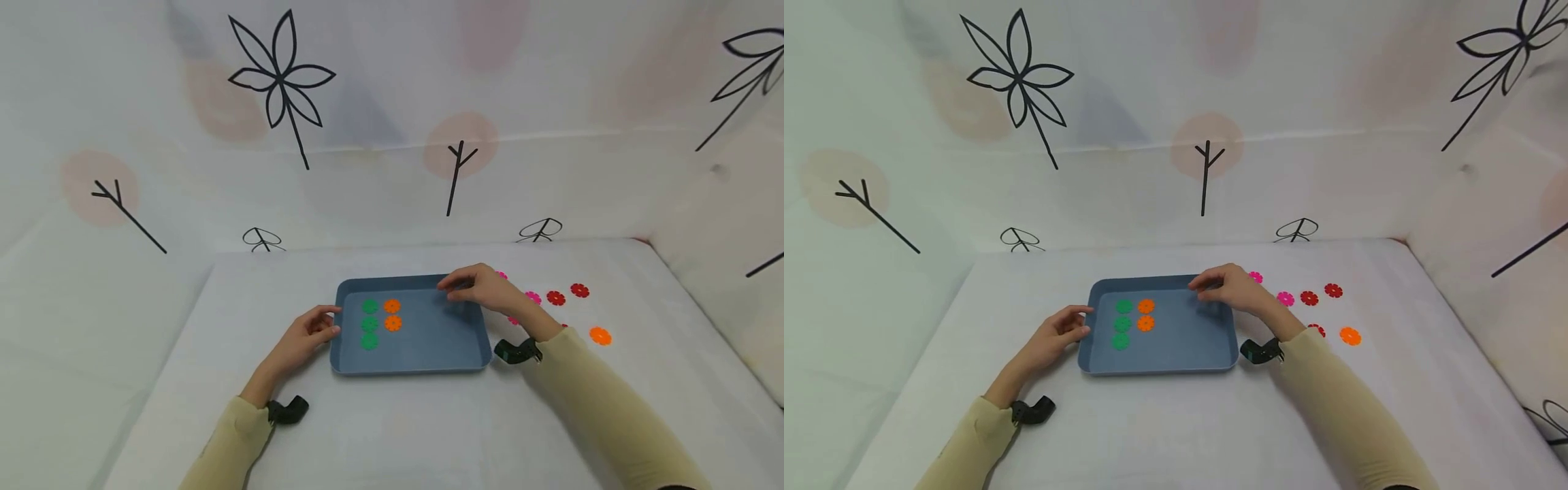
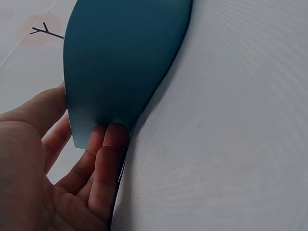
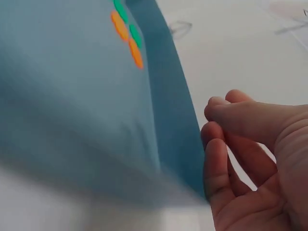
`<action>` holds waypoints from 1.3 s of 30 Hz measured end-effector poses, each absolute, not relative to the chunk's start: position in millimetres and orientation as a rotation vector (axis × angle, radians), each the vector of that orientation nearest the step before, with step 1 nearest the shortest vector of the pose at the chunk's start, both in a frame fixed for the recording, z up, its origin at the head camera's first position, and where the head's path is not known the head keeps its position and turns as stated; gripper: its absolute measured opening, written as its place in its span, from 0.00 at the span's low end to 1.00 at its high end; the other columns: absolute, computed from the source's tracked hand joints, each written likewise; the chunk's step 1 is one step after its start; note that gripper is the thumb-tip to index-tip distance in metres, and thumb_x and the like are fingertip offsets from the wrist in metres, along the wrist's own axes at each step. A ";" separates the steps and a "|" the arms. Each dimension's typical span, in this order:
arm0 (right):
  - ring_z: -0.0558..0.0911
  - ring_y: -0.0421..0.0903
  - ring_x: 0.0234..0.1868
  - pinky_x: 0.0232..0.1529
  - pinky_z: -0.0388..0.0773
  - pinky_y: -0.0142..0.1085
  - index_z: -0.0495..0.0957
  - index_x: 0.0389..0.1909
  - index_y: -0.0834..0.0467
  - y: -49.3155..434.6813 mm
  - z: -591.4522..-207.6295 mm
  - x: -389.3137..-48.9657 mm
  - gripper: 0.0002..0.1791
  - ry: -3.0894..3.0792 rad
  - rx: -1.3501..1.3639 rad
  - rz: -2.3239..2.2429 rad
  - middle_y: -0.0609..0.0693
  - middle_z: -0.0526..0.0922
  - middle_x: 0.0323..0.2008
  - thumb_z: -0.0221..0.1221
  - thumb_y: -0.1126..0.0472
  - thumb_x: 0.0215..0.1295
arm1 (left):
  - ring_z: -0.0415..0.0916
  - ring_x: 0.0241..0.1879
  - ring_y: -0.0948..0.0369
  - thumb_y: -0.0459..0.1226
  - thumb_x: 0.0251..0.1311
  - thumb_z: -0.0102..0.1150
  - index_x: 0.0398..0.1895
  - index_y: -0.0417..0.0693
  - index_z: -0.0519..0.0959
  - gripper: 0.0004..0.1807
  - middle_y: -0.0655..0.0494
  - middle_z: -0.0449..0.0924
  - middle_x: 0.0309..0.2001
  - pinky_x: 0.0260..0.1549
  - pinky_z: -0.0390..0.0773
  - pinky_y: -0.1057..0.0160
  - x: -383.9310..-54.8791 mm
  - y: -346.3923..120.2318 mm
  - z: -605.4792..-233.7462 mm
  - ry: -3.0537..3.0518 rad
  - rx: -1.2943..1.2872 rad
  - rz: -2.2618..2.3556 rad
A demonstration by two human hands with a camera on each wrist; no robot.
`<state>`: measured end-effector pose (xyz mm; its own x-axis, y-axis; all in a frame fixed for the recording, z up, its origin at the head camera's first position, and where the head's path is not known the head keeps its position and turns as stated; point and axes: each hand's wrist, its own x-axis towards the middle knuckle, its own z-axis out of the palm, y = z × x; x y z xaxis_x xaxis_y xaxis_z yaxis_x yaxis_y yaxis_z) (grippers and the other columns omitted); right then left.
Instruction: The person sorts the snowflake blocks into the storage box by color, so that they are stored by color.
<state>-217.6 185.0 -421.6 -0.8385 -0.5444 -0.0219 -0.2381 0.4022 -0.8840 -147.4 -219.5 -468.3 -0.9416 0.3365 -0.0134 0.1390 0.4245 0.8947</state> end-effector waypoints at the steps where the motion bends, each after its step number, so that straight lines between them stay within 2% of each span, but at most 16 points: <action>1: 0.80 0.50 0.49 0.49 0.76 0.36 0.83 0.52 0.64 193.2 -420.9 -215.7 0.15 2.369 -0.665 -1.410 0.59 0.84 0.50 0.65 0.67 0.65 | 0.74 0.37 0.58 0.38 0.69 0.61 0.65 0.44 0.73 0.23 0.49 0.75 0.43 0.35 0.72 0.66 -147.4 -219.7 -469.6 2.483 0.423 1.537; 11: 0.78 0.57 0.53 0.45 0.79 0.34 0.81 0.55 0.59 281.7 -430.5 -191.0 0.17 2.561 -0.367 -1.275 0.59 0.82 0.52 0.65 0.60 0.66 | 0.74 0.35 0.58 0.41 0.67 0.63 0.63 0.47 0.75 0.23 0.51 0.75 0.42 0.34 0.72 0.65 -149.5 -220.5 -472.1 2.481 0.456 1.552; 18: 0.73 0.59 0.56 0.40 0.80 0.33 0.78 0.59 0.60 341.4 -440.1 -161.6 0.23 2.660 -0.183 -1.214 0.61 0.77 0.56 0.64 0.54 0.68 | 0.73 0.36 0.57 0.39 0.68 0.62 0.64 0.44 0.74 0.23 0.49 0.75 0.43 0.34 0.71 0.66 -149.7 -219.7 -469.9 2.480 0.437 1.543; 20: 0.74 0.55 0.54 0.40 0.80 0.32 0.77 0.59 0.61 356.2 -442.2 -153.1 0.23 2.680 -0.151 -1.218 0.63 0.76 0.56 0.64 0.53 0.68 | 0.73 0.36 0.57 0.38 0.68 0.62 0.65 0.42 0.73 0.23 0.49 0.75 0.43 0.34 0.71 0.66 -149.5 -219.4 -469.6 2.483 0.431 1.534; 23: 0.74 0.43 0.50 0.40 0.79 0.30 0.76 0.60 0.63 374.7 -446.3 -141.5 0.24 2.711 -0.127 -1.207 0.64 0.77 0.55 0.63 0.53 0.69 | 0.72 0.36 0.56 0.35 0.69 0.61 0.66 0.39 0.72 0.24 0.48 0.75 0.44 0.34 0.71 0.67 -149.0 -218.5 -467.7 2.480 0.430 1.527; 26: 0.72 0.31 0.46 0.39 0.78 0.28 0.76 0.60 0.63 388.8 -450.1 -132.7 0.24 2.755 -0.094 -1.177 0.62 0.78 0.54 0.62 0.53 0.70 | 0.73 0.36 0.54 0.34 0.69 0.60 0.66 0.36 0.71 0.24 0.46 0.75 0.43 0.34 0.71 0.67 -146.4 -216.3 -460.3 2.470 0.435 1.532; 28: 0.70 0.27 0.44 0.39 0.77 0.27 0.76 0.60 0.63 396.8 -451.9 -128.9 0.24 2.773 -0.084 -1.159 0.61 0.78 0.54 0.61 0.53 0.70 | 0.73 0.36 0.54 0.33 0.69 0.60 0.65 0.35 0.71 0.23 0.45 0.75 0.43 0.34 0.71 0.66 -144.1 -215.0 -454.7 2.461 0.444 1.539; 32: 0.71 0.25 0.43 0.39 0.76 0.25 0.74 0.61 0.65 410.6 -454.9 -124.2 0.25 2.758 -0.063 -1.155 0.56 0.79 0.52 0.61 0.54 0.71 | 0.73 0.36 0.57 0.35 0.69 0.61 0.64 0.38 0.72 0.23 0.48 0.75 0.43 0.34 0.71 0.66 -145.0 -217.4 -458.7 2.464 0.463 1.558; 35: 0.70 0.25 0.43 0.39 0.76 0.25 0.73 0.62 0.66 419.7 -460.6 -120.8 0.27 2.736 -0.017 -1.189 0.42 0.80 0.49 0.62 0.54 0.70 | 0.73 0.36 0.58 0.37 0.68 0.62 0.64 0.42 0.73 0.23 0.49 0.75 0.43 0.34 0.71 0.66 -147.0 -219.7 -464.7 2.472 0.465 1.560; 39: 0.69 0.24 0.43 0.38 0.76 0.24 0.73 0.62 0.67 425.2 -467.2 -117.7 0.27 2.734 0.015 -1.255 0.26 0.76 0.43 0.63 0.53 0.69 | 0.73 0.36 0.56 0.35 0.68 0.61 0.64 0.38 0.73 0.23 0.47 0.75 0.42 0.35 0.71 0.66 -139.5 -213.8 -448.5 2.464 0.452 1.557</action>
<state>-117.7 425.2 -467.2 -0.9911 -0.0463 -0.1249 0.0646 0.6535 -0.7542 -139.5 -213.8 -448.5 -0.9350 0.3546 0.0009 0.1530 0.4012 0.9031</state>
